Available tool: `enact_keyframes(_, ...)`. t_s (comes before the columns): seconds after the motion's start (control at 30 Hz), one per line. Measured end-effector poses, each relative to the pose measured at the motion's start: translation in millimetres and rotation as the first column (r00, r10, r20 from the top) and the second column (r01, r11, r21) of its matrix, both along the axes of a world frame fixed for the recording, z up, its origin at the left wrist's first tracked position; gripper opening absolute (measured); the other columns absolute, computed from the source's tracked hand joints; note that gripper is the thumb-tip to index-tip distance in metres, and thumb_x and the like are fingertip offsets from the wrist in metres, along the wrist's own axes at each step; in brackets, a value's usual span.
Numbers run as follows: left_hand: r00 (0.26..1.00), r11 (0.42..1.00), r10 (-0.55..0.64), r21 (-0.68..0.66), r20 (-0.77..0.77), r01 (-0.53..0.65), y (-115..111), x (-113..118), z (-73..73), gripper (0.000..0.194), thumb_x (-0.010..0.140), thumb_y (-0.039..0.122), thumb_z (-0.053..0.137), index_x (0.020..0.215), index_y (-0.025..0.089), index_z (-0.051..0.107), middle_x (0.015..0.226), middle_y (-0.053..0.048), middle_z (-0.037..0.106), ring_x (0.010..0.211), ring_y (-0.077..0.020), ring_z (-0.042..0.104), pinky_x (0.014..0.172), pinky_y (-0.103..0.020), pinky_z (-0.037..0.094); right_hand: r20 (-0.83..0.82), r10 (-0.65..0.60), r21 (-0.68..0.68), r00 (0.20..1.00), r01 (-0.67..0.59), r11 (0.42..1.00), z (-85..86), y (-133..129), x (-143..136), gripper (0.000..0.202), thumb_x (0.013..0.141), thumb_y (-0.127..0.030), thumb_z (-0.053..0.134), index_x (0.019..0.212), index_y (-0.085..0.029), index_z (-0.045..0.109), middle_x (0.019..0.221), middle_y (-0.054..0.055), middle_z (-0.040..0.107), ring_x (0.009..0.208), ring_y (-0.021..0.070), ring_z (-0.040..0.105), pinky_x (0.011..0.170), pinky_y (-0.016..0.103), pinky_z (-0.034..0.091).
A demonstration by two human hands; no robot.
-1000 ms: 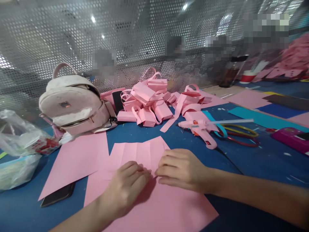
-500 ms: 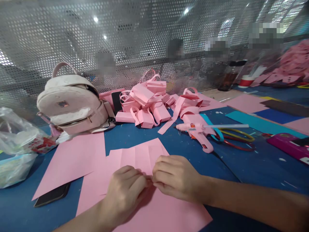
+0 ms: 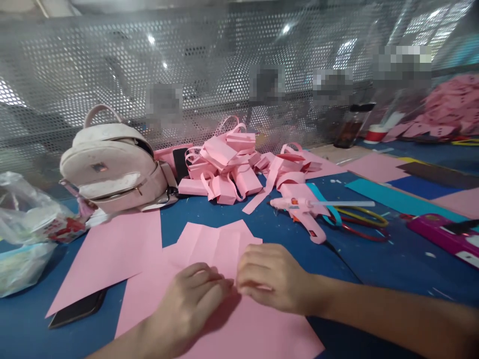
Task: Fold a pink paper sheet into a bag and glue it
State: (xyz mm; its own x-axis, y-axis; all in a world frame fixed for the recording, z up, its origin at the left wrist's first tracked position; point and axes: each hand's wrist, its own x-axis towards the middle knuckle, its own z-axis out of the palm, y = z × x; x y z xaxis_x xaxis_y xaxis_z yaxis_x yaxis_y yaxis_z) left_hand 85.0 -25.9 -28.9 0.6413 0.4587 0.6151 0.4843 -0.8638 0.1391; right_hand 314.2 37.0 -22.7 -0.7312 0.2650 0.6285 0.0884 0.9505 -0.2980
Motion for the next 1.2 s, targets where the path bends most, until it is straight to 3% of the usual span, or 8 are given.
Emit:
enact_keyframes(0.17, 0.999, 0.976, -0.049, -0.21, 0.022, 0.052, 2, -13, 12.8, 0.019, 0.096, 0.005, 0.055, 0.108, 0.018, 0.061, 0.1, -0.005, 0.075, 0.1, -0.0184, 0.071, 0.104, -0.04, 0.047, -0.11, -0.185, -0.369, 0.976, 0.133, 0.92, 0.7, 10, 7, 0.018, 0.103, -0.022, 0.046, 0.103, -0.021, 0.064, 0.093, 0.003, 0.067, 0.079, 0.0143, 0.061, 0.07, 0.026, 0.047)
enact_keyframes(0.3, 0.985, 0.941, -0.128, -0.299, 0.115, 0.157, 2, -24, 31.2, 0.028, 0.097, 0.002, 0.045, 0.094, 0.021, 0.065, 0.09, -0.003, 0.072, 0.093, -0.0153, 0.071, 0.112, -0.044, 0.043, -0.128, -0.239, -0.397, 0.962, 0.172, 0.902, 0.6, 14, 8, 0.018, 0.102, -0.023, 0.047, 0.11, -0.021, 0.062, 0.102, 0.006, 0.065, 0.088, 0.018, 0.06, 0.079, 0.031, 0.05)
enact_keyframes(0.43, 0.989, 0.916, -0.085, -0.381, 0.119, 0.125, -4, -40, 41.2, 0.034, 0.096, 0.001, 0.045, 0.079, 0.02, 0.068, 0.123, -0.01, 0.069, 0.125, -0.024, 0.062, 0.118, -0.051, 0.039, -0.115, -0.278, -0.418, 0.954, 0.207, 0.885, 5.1, 13, 8, 0.027, 0.099, -0.026, 0.049, 0.124, -0.022, 0.057, 0.124, 0.011, 0.06, 0.099, 0.0211, 0.058, 0.093, 0.04, 0.048)
enact_keyframes(0.53, 0.991, 0.89, -0.071, -0.442, 0.114, 0.115, -10, -55, 37.5, 0.036, 0.094, 0.003, 0.05, 0.071, 0.02, 0.071, 0.14, -0.01, 0.061, 0.138, -0.0293, 0.051, 0.111, -0.049, 0.048, -0.061, -0.278, -0.493, 0.959, 0.213, 0.844, 8.6, 15, 8, 0.039, 0.097, -0.031, 0.053, 0.135, -0.022, 0.049, 0.139, 0.013, 0.055, 0.113, 0.0238, 0.056, 0.1, 0.045, 0.046)
enact_keyframes(0.73, 0.985, 0.855, -0.067, -0.501, 0.16, 0.139, -25, -68, 32.9, 0.035, 0.089, -0.002, 0.057, 0.07, 0.021, 0.077, 0.146, -0.008, 0.058, 0.144, -0.033, 0.044, 0.11, -0.05, 0.05, 0.1, -0.114, -0.714, 0.988, 0.152, 0.684, 13.2, 21, -1, 0.046, 0.094, -0.049, 0.06, 0.128, -0.018, 0.053, 0.112, 0.01, 0.07, 0.097, 0.0215, 0.064, 0.077, 0.034, 0.055)
enact_keyframes(0.97, 0.99, 0.832, -0.124, -0.538, 0.062, 0.138, -19, -66, 42.6, 0.039, 0.084, -0.011, 0.057, 0.067, 0.019, 0.077, 0.162, -0.003, 0.034, 0.151, -0.0349, 0.025, 0.115, -0.056, 0.038, 0.142, -0.071, -0.835, 0.987, 0.158, 0.528, 33.2, 20, -24, 0.055, 0.091, -0.065, 0.057, 0.117, -0.017, 0.059, 0.075, -0.003, 0.056, 0.062, 0.0105, 0.05, 0.057, 0.022, 0.039)
enact_keyframes(1.07, 0.993, 0.856, -0.112, -0.503, 0.043, 0.118, -10, -65, 38.5, 0.041, 0.082, -0.014, 0.056, 0.067, 0.018, 0.077, 0.163, -0.003, 0.032, 0.151, -0.035, 0.026, 0.11, -0.054, 0.046, 0.169, -0.066, -0.848, 0.983, 0.18, 0.498, 37.6, 18, -31, 0.054, 0.086, -0.067, 0.062, 0.103, -0.016, 0.062, 0.07, -0.005, 0.051, 0.057, 0.0091, 0.043, 0.051, 0.021, 0.031)
enact_keyframes(1.2, 0.99, 0.863, -0.14, -0.489, 0.004, 0.124, -3, -61, 33.4, 0.04, 0.081, -0.013, 0.054, 0.067, 0.018, 0.075, 0.161, -0.004, 0.037, 0.152, -0.0336, 0.026, 0.116, -0.056, 0.037, 0.204, -0.037, -0.825, 0.978, 0.192, 0.532, 28.9, 24, -37, 0.051, 0.076, -0.065, 0.07, 0.083, -0.015, 0.061, 0.071, -0.003, 0.053, 0.063, 0.011, 0.046, 0.055, 0.023, 0.034)
